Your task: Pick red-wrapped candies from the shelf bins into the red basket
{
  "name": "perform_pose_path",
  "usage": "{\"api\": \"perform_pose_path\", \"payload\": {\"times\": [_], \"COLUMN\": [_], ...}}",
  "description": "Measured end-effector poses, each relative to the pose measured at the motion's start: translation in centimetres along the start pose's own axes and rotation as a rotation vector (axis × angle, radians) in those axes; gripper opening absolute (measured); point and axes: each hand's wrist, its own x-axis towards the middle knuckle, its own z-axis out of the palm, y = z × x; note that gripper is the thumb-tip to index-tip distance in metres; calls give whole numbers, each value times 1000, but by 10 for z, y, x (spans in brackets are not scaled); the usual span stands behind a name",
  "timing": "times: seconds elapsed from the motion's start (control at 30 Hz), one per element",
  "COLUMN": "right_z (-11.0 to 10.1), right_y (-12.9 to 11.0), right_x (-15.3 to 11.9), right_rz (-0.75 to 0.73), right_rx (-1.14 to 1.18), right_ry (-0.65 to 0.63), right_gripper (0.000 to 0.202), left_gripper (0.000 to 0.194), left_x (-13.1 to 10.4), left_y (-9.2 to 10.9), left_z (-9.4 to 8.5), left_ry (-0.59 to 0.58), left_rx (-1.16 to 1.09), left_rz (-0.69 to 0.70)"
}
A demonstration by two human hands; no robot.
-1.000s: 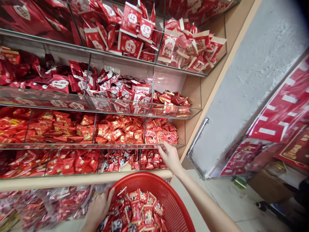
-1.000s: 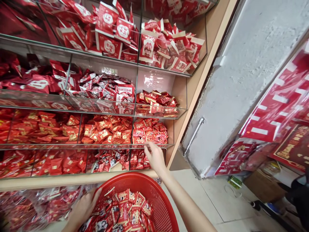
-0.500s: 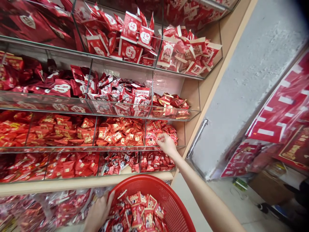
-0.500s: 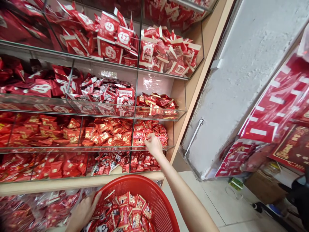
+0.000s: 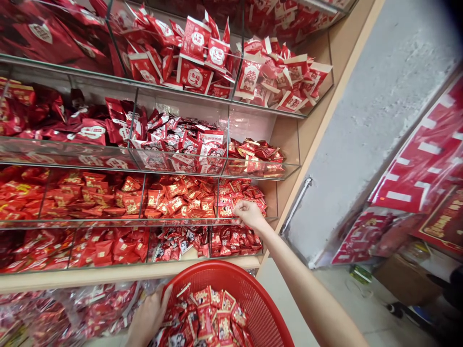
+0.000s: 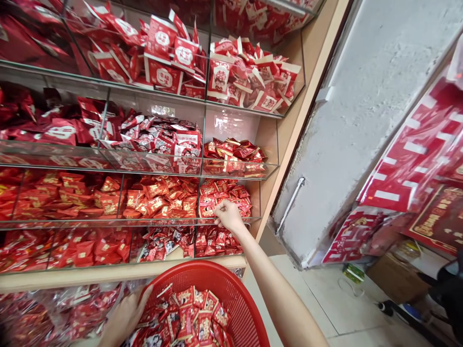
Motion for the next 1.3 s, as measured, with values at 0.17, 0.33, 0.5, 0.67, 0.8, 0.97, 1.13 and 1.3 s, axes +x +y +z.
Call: {"api": "perform_pose_path", "payload": {"times": [0.17,0.33,0.5,0.67,0.8,0.97,1.13,1.3], "right_z": [-3,-3,0,3,12,26,31,32], "right_y": [5,29,67,96,125,165,188,200], "right_x": [-21,-70,-102,-114,-132,-149,-150,-156], "right_rz": [-204,-587,-875,-870,-696,-466,-369,-152], "right_rx": [28,-276,-564,-612,-612,-600,-623,-657], "right_ry": [16,170,104,35,-74,-297,-350,-364], "right_gripper": [22,10,18,23,18,17,19,28], "left_gripper": [48,47,47,47,46,46,49,49], "left_x": [0,1,1,1,2,2,1,2], "left_y": [2,1,3,6,6,7,7,2], "left_z": [0,1,-2,-7,-6,-6,-7,-1], "left_ry": [-17,-28,-34,-21,-27,-23,-39,-11], "left_rx": [-1,-49,-46,-45,-46,-29,82,28], "left_rz": [-44,-42,-86,-78,-117,-121,-21,-65]}}
